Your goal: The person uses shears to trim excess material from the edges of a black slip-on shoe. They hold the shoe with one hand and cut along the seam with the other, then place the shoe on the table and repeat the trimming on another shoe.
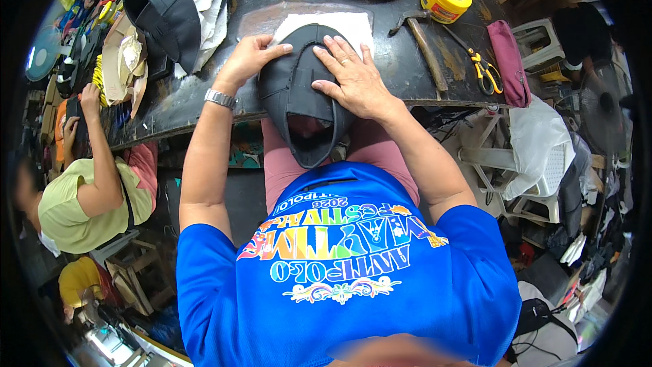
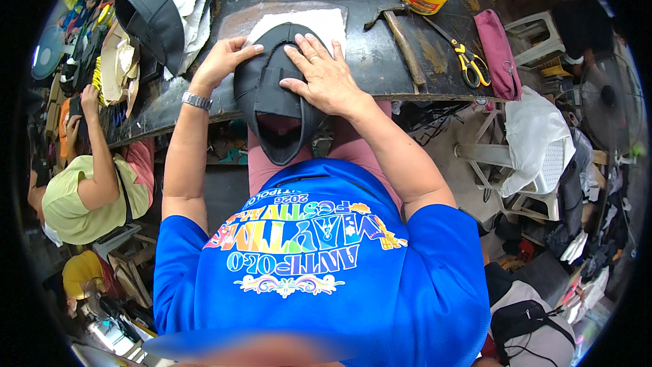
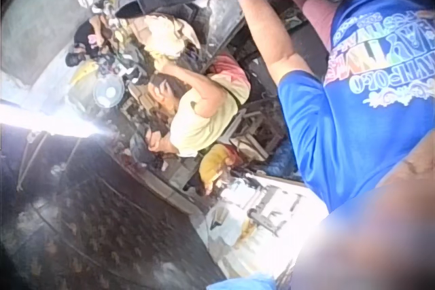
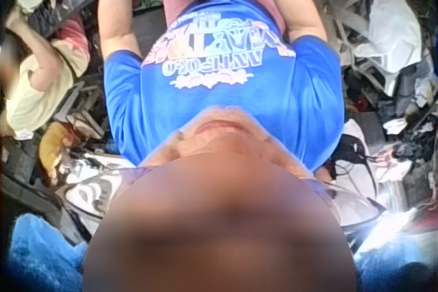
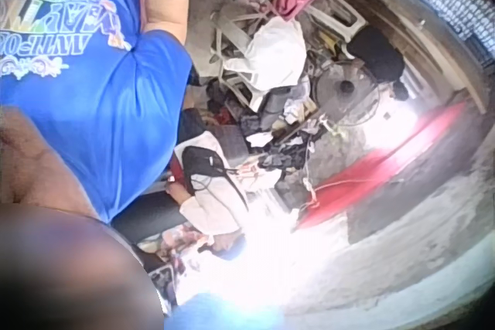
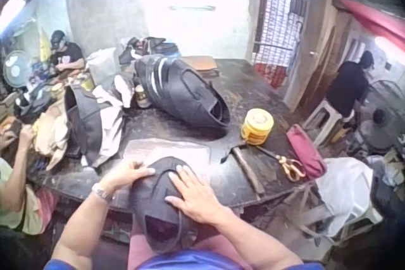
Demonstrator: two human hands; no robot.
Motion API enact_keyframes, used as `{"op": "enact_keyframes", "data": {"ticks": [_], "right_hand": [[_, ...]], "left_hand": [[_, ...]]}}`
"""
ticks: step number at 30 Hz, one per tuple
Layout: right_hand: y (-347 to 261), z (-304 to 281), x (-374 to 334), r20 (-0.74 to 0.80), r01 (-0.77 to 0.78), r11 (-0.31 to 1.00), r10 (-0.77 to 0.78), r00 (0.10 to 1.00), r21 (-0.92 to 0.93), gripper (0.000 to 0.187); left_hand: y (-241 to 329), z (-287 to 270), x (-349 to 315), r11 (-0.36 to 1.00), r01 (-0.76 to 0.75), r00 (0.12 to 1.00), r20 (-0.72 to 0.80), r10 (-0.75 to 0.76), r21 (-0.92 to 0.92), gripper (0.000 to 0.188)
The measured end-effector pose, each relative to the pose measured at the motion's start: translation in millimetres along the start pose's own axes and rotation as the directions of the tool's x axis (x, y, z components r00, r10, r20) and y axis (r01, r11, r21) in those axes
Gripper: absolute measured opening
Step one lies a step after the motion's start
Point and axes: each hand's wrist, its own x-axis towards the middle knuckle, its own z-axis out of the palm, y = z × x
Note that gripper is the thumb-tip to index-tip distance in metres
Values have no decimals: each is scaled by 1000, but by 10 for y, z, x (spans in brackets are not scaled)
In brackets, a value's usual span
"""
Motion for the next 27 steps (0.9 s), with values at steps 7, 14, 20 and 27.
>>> {"op": "enact_keyframes", "data": {"ticks": [7, 14, 20, 27], "right_hand": [[-21, -8, 1, 11, -13, 1000, 13, 1000, -4, 65], [67, -107, 18, 127, 25, 996, -36, 991, 87, 63], [129, -158, 6, 163, 66, 990, -85, 983, 123, 64], [126, -96, -14, 140, 95, 994, -101, 985, 44, 68]], "left_hand": [[-213, -102, -476, 881, 286, 953, 205, -222, -376, 29], [-248, 12, -574, 470, 345, 936, 332, -113, -813, 34], [23, 93, -269, 542, 431, 863, 505, -14, -722, 46], [105, 12, -120, 709, 445, 835, 540, -107, -547, 46]]}}
